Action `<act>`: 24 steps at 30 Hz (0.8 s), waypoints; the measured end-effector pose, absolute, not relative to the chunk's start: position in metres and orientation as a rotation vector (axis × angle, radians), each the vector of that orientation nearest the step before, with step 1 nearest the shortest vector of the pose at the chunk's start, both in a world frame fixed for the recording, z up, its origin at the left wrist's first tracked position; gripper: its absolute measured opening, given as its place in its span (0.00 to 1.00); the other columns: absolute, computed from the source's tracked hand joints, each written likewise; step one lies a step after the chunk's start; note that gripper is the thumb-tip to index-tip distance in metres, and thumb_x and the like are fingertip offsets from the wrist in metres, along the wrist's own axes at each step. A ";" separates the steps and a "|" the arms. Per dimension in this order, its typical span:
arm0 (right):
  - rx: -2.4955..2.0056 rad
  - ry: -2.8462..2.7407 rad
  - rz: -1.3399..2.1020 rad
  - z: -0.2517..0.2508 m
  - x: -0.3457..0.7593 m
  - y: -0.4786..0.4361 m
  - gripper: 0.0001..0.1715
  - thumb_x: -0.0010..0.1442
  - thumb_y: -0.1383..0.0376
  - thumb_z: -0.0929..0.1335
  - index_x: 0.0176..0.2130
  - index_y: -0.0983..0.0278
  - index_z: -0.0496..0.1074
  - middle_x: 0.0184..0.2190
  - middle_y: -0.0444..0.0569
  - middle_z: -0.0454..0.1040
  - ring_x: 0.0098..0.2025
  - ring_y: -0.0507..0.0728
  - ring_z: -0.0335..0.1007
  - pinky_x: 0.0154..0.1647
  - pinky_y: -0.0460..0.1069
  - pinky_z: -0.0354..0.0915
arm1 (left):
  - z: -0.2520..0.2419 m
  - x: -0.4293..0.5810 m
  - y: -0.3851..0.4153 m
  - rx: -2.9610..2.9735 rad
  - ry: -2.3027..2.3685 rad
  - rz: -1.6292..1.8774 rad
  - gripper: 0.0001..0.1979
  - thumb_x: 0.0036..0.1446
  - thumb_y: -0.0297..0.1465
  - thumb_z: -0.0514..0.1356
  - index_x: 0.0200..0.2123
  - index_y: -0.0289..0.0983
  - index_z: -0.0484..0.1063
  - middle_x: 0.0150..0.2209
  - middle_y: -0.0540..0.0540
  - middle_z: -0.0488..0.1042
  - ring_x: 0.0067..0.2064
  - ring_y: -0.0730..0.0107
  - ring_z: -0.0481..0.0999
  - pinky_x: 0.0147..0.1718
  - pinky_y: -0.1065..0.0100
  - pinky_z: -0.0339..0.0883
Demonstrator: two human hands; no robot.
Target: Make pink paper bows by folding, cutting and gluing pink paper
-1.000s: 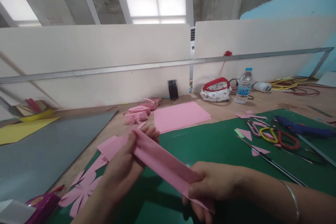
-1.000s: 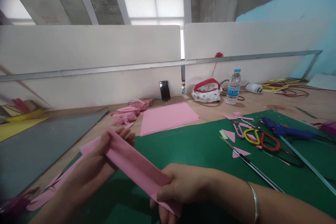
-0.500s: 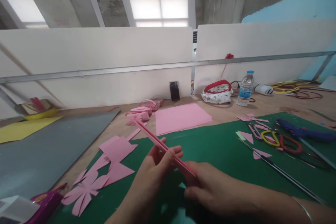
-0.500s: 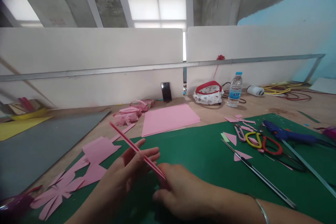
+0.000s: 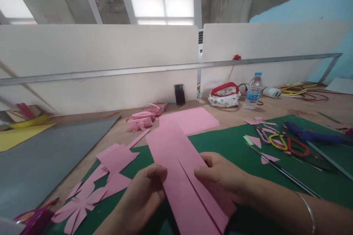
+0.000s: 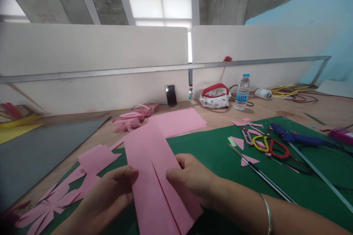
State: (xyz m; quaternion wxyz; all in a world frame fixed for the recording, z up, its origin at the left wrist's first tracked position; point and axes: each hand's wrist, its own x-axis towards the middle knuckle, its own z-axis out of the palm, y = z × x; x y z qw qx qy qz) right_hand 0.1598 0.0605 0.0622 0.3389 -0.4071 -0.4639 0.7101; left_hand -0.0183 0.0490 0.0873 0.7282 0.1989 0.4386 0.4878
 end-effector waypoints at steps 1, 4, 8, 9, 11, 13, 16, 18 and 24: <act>-1.015 -1.191 1.880 0.061 0.161 0.062 0.13 0.46 0.70 0.69 0.35 0.67 0.70 0.29 0.45 0.73 0.30 0.53 0.70 0.36 0.49 0.65 | 0.087 -0.018 0.051 0.435 0.991 1.076 0.12 0.42 0.13 0.56 0.14 0.32 0.69 0.16 0.50 0.69 0.20 0.76 0.70 0.24 0.74 0.71; -0.915 -1.153 1.936 0.055 0.162 0.066 0.16 0.44 0.71 0.70 0.37 0.68 0.70 0.30 0.46 0.74 0.31 0.52 0.70 0.41 0.51 0.65 | 0.081 -0.018 0.054 0.453 1.015 1.054 0.11 0.42 0.12 0.56 0.19 0.31 0.72 0.22 0.47 0.75 0.25 0.73 0.74 0.28 0.72 0.72; -1.002 -1.114 1.846 0.050 0.161 0.069 0.16 0.45 0.72 0.69 0.38 0.67 0.68 0.34 0.48 0.76 0.33 0.53 0.72 0.44 0.52 0.65 | 0.074 -0.019 0.054 0.548 0.991 0.985 0.13 0.44 0.15 0.58 0.33 0.32 0.74 0.31 0.45 0.78 0.29 0.70 0.76 0.31 0.70 0.71; -1.008 -1.112 1.823 0.050 0.160 0.069 0.17 0.45 0.73 0.68 0.38 0.67 0.68 0.34 0.48 0.76 0.34 0.54 0.72 0.44 0.52 0.65 | 0.072 -0.019 0.054 0.577 0.981 0.972 0.13 0.45 0.16 0.59 0.35 0.33 0.74 0.32 0.45 0.78 0.30 0.69 0.77 0.31 0.70 0.71; -0.986 -1.112 1.805 0.052 0.157 0.068 0.19 0.44 0.74 0.67 0.40 0.67 0.68 0.35 0.48 0.76 0.36 0.55 0.72 0.45 0.52 0.65 | 0.070 -0.017 0.053 0.619 0.969 0.950 0.14 0.46 0.20 0.61 0.39 0.33 0.74 0.35 0.43 0.79 0.33 0.66 0.78 0.34 0.69 0.71; -0.977 -1.122 1.806 0.055 0.155 0.064 0.17 0.48 0.71 0.66 0.41 0.67 0.70 0.36 0.49 0.76 0.38 0.56 0.73 0.46 0.52 0.65 | 0.068 -0.015 0.053 0.663 0.964 0.923 0.17 0.47 0.25 0.64 0.43 0.32 0.74 0.38 0.39 0.79 0.36 0.61 0.79 0.35 0.66 0.71; -1.027 -1.238 1.739 0.061 0.152 0.058 0.19 0.53 0.63 0.68 0.44 0.67 0.70 0.41 0.51 0.75 0.43 0.58 0.72 0.45 0.52 0.66 | 0.063 -0.013 0.052 0.763 0.938 0.886 0.22 0.46 0.31 0.66 0.47 0.32 0.73 0.39 0.37 0.79 0.37 0.55 0.79 0.35 0.63 0.71; -1.066 -1.360 1.668 0.063 0.152 0.054 0.23 0.50 0.62 0.70 0.46 0.67 0.69 0.43 0.52 0.74 0.45 0.60 0.70 0.44 0.52 0.66 | 0.060 -0.012 0.051 0.813 0.910 0.881 0.23 0.46 0.31 0.67 0.48 0.32 0.72 0.38 0.37 0.79 0.37 0.53 0.79 0.36 0.61 0.71; -1.095 -1.377 1.719 0.069 0.164 0.060 0.35 0.52 0.57 0.70 0.56 0.67 0.63 0.47 0.55 0.72 0.47 0.60 0.69 0.45 0.52 0.65 | 0.065 -0.016 0.049 0.778 0.963 0.940 0.29 0.46 0.27 0.66 0.54 0.35 0.66 0.41 0.37 0.79 0.38 0.52 0.79 0.40 0.56 0.70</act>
